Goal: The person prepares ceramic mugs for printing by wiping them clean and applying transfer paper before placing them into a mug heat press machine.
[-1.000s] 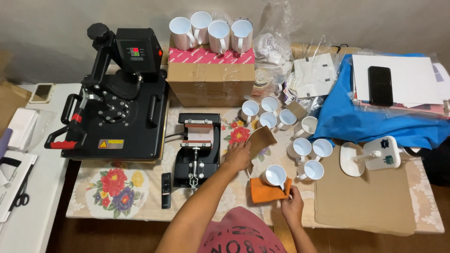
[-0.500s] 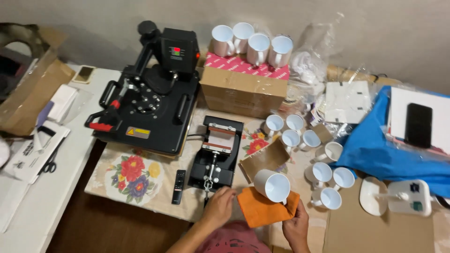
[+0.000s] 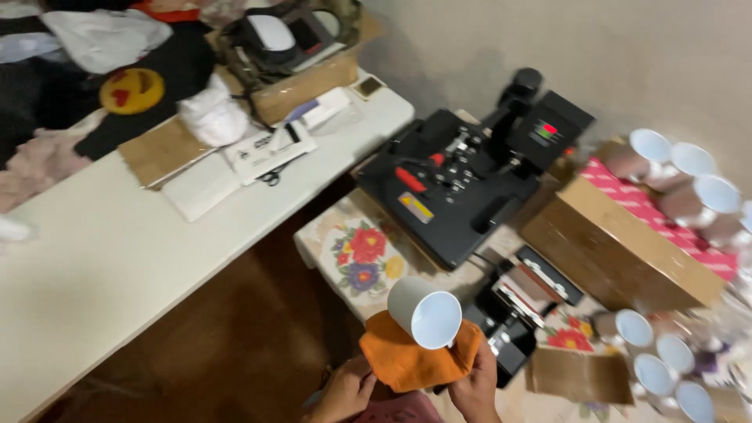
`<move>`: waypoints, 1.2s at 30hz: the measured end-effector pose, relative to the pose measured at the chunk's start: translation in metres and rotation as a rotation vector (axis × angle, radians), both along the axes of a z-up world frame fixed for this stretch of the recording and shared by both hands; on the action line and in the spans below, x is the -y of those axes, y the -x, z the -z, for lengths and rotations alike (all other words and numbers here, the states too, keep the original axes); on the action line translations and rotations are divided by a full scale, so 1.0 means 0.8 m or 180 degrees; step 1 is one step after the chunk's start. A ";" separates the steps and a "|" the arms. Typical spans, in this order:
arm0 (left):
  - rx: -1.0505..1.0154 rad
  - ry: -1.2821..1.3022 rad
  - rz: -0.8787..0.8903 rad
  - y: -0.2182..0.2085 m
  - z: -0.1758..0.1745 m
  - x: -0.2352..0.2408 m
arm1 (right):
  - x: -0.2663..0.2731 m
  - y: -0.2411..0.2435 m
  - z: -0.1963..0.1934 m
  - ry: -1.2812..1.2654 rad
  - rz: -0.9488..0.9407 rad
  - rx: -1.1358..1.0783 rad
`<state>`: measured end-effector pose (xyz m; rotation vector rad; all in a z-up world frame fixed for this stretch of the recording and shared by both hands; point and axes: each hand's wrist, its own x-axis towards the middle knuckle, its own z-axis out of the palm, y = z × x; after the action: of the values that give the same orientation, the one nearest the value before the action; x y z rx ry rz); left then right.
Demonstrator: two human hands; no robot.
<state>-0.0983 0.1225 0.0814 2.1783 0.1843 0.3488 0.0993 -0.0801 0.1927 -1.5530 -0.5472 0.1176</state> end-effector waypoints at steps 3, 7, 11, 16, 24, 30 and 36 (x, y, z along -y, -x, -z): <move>-0.0765 -0.0741 -0.0778 0.056 0.105 -0.054 | -0.097 0.037 -0.001 -0.0125 -0.0361 0.0102; -0.1161 0.0188 -0.1360 0.167 0.083 -0.054 | -0.230 0.119 -0.055 -0.0519 -0.0674 -0.0711; -0.1482 0.1533 -0.1975 0.169 -0.121 -0.223 | -0.336 0.163 -0.068 -0.0577 -0.1129 -0.0624; -0.0705 0.1735 -0.2645 0.216 -0.219 -0.269 | -0.454 0.192 -0.073 -0.0056 -0.1616 0.0366; -0.1507 0.2458 -0.4324 0.284 -0.287 -0.391 | -0.655 0.279 -0.076 0.0508 -0.2552 -0.1797; -0.0459 0.2125 -0.4550 0.300 -0.230 -0.530 | -0.831 0.320 -0.076 0.0650 -0.3066 -0.1553; -0.0618 0.0988 -0.4085 0.317 -0.135 -0.680 | -1.048 0.322 0.074 0.0559 -0.3481 0.0535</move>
<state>-0.3516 0.6661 0.1892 1.5147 1.6353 0.7304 -0.1579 0.7582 0.1335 -1.2739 -1.5057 0.8852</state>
